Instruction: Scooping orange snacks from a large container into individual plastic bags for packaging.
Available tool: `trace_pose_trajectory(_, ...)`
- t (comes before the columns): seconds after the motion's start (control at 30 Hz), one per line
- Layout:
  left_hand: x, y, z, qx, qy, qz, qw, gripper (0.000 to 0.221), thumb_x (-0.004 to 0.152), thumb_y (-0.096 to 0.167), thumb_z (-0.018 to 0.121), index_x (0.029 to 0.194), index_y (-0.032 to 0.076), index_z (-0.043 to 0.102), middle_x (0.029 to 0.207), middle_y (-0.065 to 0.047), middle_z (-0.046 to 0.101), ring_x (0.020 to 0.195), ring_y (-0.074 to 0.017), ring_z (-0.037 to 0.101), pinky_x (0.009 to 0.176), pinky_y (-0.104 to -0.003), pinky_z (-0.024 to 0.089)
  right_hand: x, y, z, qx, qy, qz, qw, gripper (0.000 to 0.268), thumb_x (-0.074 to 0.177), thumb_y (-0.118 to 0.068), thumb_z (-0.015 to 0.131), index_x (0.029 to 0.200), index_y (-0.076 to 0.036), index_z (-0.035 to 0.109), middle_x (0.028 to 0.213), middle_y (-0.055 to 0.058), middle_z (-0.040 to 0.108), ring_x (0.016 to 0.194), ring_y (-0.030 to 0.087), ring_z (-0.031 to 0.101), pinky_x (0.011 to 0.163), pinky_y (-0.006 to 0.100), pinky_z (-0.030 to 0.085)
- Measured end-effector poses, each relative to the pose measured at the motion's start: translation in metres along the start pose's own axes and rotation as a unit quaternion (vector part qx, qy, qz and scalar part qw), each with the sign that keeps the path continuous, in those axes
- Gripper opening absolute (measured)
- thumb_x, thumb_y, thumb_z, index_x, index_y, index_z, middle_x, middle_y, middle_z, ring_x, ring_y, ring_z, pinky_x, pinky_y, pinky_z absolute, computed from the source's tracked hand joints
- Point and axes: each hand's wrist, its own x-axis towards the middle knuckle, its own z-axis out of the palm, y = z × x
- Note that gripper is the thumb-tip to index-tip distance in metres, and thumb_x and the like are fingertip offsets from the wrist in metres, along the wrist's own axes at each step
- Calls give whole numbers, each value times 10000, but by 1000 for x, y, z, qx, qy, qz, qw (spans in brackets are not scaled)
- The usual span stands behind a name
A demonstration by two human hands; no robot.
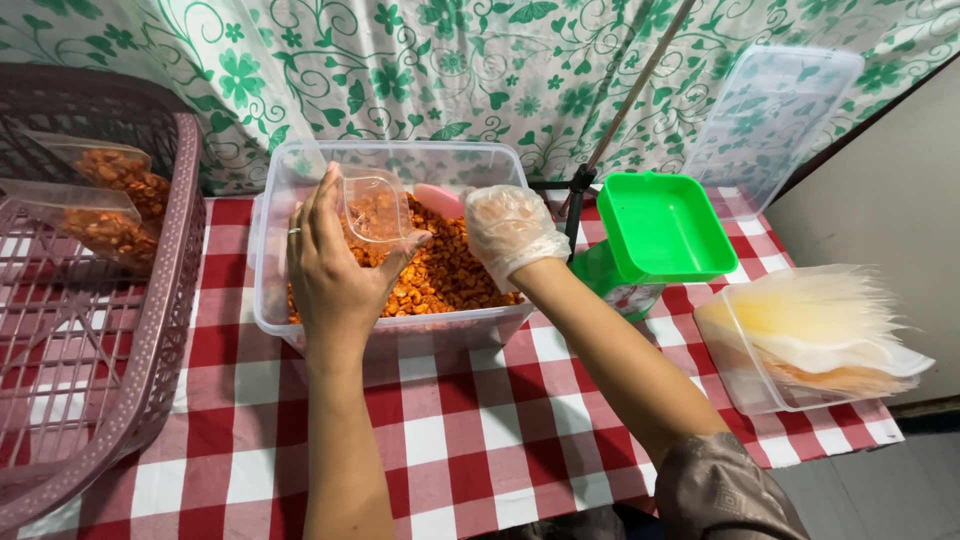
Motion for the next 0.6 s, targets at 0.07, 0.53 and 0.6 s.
trace_pose_trajectory(0.07, -1, -3, 1, 8, 2, 4, 1000, 961, 834, 703, 775, 1380, -51, 538, 1411, -246, 588, 1277, -422, 595, 1099, -548, 439, -2, 6, 6, -20, -52, 3, 998, 242, 927, -250, 570, 961, -125, 774, 783, 103, 746, 792, 356, 763, 594, 528, 569)
trace_pose_trajectory(0.53, -1, 0, 0, 8, -9, -8, 1000, 974, 858, 738, 704, 1433, -22, 503, 1452, -217, 565, 1316, -402, 570, 1132, -553, 407, -42, -20, -80, -49, -186, -12, 981, 285, 993, -241, 543, 1160, -99, 725, 834, 117, 752, 805, 305, 772, 589, 513, 633)
trace_pose_trajectory(0.6, -2, 0, -1, 7, -8, -7, 1000, 950, 861, 709, 730, 1431, -17, 507, 1444, -216, 569, 1308, -408, 575, 1132, -553, 408, -52, -14, -68, -83, -160, -36, 983, 287, 976, -219, 552, 1151, -75, 729, 878, 132, 755, 871, 325, 778, 629, 560, 630)
